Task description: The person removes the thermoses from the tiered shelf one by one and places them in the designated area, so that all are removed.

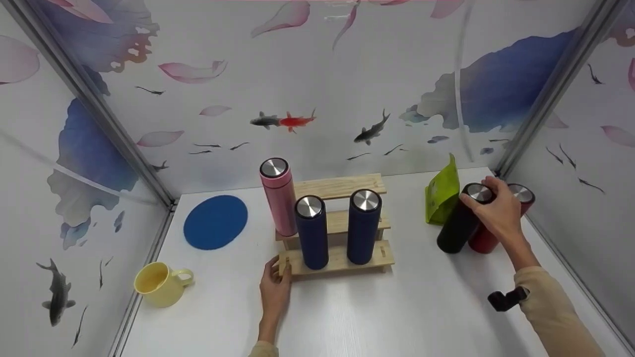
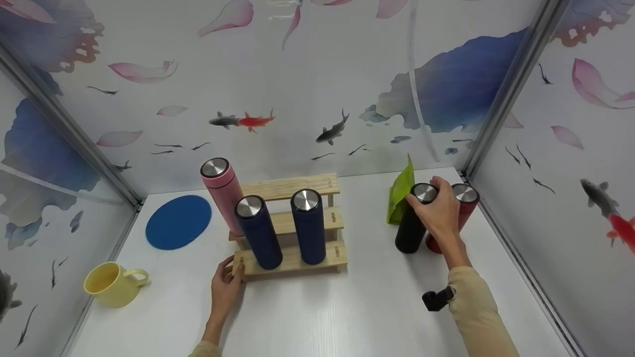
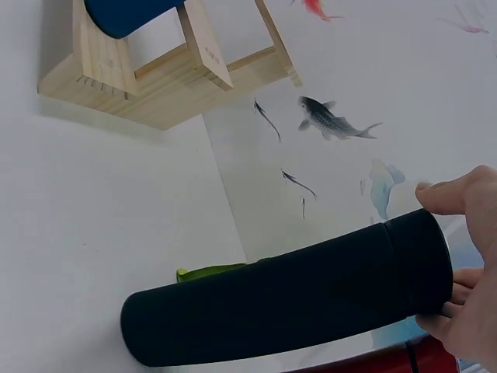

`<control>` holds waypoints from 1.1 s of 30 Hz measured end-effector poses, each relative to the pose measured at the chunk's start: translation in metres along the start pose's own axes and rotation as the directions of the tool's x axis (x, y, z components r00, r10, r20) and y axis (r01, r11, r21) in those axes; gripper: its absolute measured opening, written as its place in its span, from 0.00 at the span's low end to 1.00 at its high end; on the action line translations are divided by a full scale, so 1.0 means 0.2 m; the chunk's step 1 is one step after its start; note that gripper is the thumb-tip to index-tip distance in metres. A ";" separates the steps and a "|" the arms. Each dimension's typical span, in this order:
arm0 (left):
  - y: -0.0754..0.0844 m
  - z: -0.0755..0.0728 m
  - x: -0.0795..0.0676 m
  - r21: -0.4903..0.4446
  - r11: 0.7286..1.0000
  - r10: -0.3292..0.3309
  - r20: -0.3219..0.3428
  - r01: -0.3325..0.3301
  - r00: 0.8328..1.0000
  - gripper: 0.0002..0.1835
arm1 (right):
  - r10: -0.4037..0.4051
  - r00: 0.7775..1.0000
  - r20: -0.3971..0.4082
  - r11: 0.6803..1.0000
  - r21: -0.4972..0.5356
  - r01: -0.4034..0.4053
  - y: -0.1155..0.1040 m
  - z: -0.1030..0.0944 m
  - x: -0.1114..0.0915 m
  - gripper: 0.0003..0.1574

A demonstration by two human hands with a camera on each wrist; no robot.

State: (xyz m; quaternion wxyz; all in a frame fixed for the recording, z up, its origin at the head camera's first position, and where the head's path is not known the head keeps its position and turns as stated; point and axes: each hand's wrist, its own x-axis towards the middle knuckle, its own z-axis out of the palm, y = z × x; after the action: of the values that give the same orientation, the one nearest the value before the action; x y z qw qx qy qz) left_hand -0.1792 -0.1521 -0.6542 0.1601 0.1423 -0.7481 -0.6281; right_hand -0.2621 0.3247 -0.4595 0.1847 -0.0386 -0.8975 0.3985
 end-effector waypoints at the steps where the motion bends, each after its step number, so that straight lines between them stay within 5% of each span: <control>1: 0.00 0.00 0.00 0.005 1.000 -0.001 0.004 0.001 1.000 0.23 | -0.005 1.000 -0.002 1.000 0.006 0.005 -0.01 0.00 0.00 0.48; 12: 0.00 -0.01 -0.01 0.028 1.000 -0.013 0.017 0.013 1.000 0.23 | -0.114 0.993 -0.030 0.992 0.054 0.115 -0.19 0.06 0.08 0.43; 33: 0.01 0.00 0.00 0.006 1.000 0.001 -0.003 -0.001 1.000 0.24 | -0.225 0.969 0.100 0.961 0.190 0.203 -0.64 0.25 0.12 0.41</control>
State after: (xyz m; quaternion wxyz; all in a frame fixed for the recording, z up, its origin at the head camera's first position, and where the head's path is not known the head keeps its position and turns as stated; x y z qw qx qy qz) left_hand -0.1784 -0.1509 -0.6513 0.1612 0.1435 -0.7498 -0.6255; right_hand -0.2923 0.2070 -0.3892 0.1752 0.0996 -0.8667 0.4564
